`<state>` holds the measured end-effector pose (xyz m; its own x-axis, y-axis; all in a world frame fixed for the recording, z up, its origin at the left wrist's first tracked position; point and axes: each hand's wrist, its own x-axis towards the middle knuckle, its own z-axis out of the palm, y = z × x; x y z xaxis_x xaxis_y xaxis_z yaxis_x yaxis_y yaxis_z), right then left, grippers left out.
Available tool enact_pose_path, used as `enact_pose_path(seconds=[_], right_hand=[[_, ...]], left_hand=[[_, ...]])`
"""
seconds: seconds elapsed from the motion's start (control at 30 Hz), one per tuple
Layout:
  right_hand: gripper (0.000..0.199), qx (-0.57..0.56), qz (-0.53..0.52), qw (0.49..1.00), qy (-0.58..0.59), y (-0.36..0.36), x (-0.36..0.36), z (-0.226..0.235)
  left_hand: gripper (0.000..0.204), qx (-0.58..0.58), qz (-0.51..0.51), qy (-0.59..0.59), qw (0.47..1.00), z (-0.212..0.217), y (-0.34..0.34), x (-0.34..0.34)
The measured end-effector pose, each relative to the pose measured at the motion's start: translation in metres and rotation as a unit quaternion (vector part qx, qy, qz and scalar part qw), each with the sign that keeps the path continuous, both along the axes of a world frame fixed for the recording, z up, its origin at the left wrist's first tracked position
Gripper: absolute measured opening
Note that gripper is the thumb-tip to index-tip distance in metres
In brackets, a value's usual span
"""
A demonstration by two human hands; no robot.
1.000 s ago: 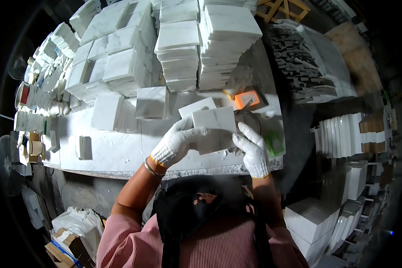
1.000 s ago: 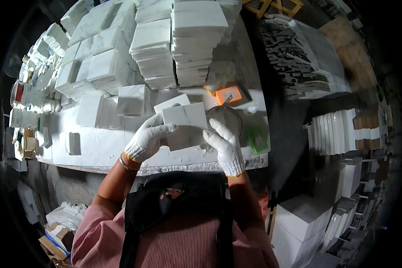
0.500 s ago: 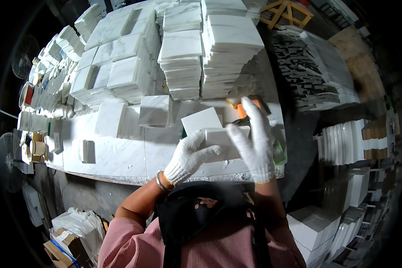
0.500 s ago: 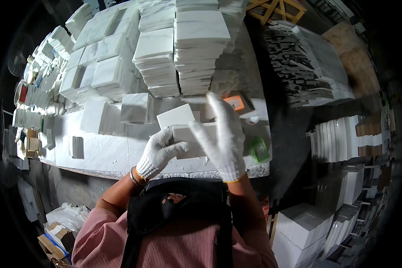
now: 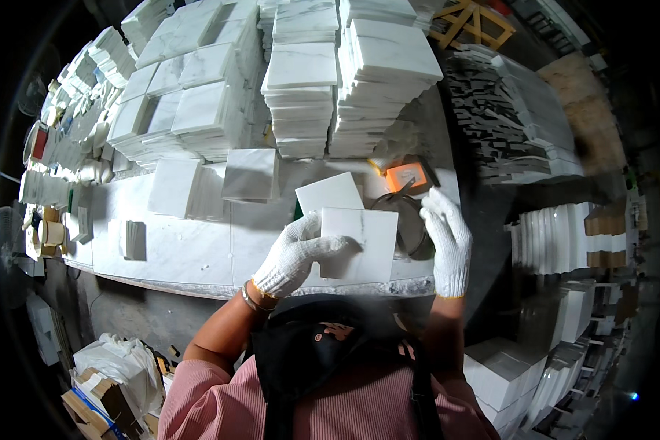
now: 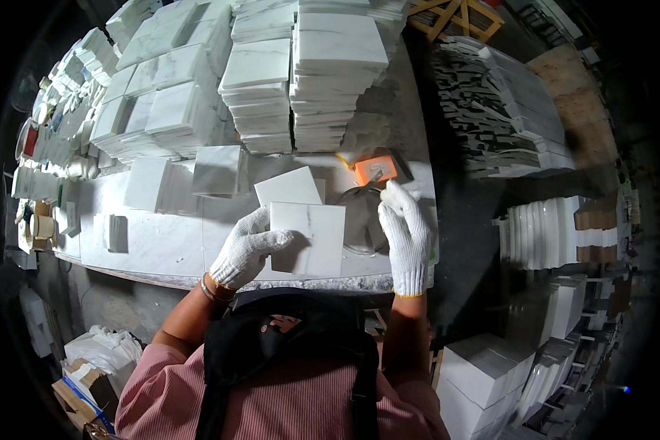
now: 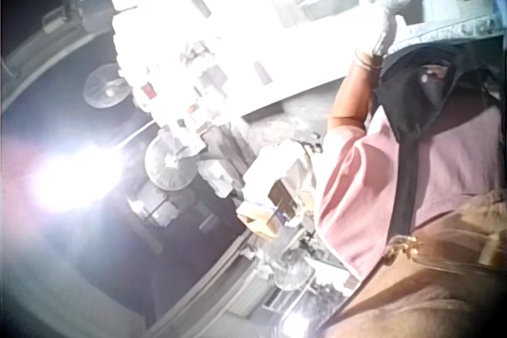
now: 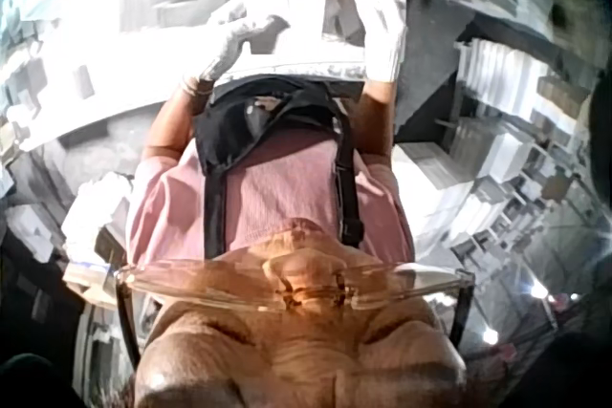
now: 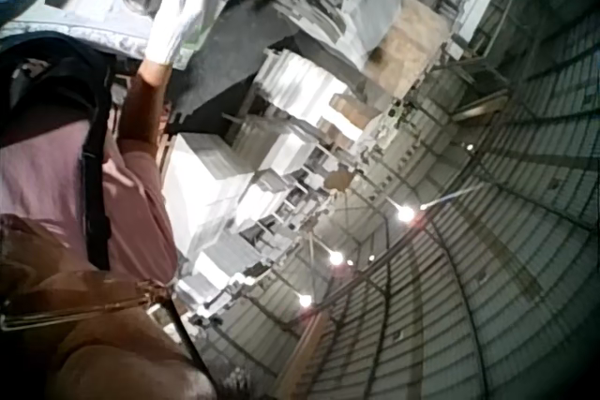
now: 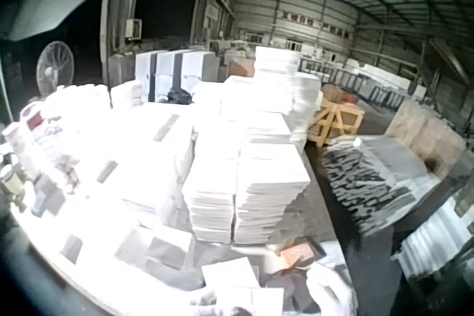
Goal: The person repeatedly picks up white square tiles from a stack, uses a small tool to scrape or smooth the edges, and then uses a green block to rub the edges. The person handles the tiles one at a time, placing them back on the stack after finishing each one.
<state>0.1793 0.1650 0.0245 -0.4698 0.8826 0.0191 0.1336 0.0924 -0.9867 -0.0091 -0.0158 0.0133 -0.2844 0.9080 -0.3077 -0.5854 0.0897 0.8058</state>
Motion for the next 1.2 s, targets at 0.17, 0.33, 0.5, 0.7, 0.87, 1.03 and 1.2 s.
enact_pose_path(seconds=[0.17,0.33,0.5,0.7,0.87,1.03,1.2], right_hand=[[0.036,0.009,0.039,0.999,-0.032,-0.012,0.013,-0.007],[0.035,-0.170,0.049,0.984,-0.006,-0.031,0.015,0.005],[0.036,-0.213,0.020,0.976,0.024,-0.040,0.025,-0.017],[0.035,-0.232,0.066,0.970,0.026,-0.039,0.013,-0.014],[0.038,-0.222,0.080,0.971,0.024,-0.056,0.023,-0.018],[0.036,-0.290,0.153,0.939,-0.104,-0.070,0.038,0.002],[0.040,-0.268,0.162,0.950,-0.018,-0.065,0.045,-0.014]], left_hand=[[0.046,0.004,-0.016,-0.051,0.999,-0.008,0.003,0.003],[0.044,-0.017,-0.024,-0.069,0.997,0.003,0.003,0.004],[0.043,-0.010,-0.009,-0.068,0.998,-0.005,0.004,0.012],[0.046,-0.013,-0.025,-0.057,0.998,-0.002,0.004,0.013],[0.048,0.009,0.008,-0.073,0.997,-0.009,0.000,0.015],[0.045,0.002,0.039,-0.108,0.993,-0.023,-0.008,0.005],[0.041,0.011,0.096,-0.145,0.985,-0.027,-0.016,-0.006]])
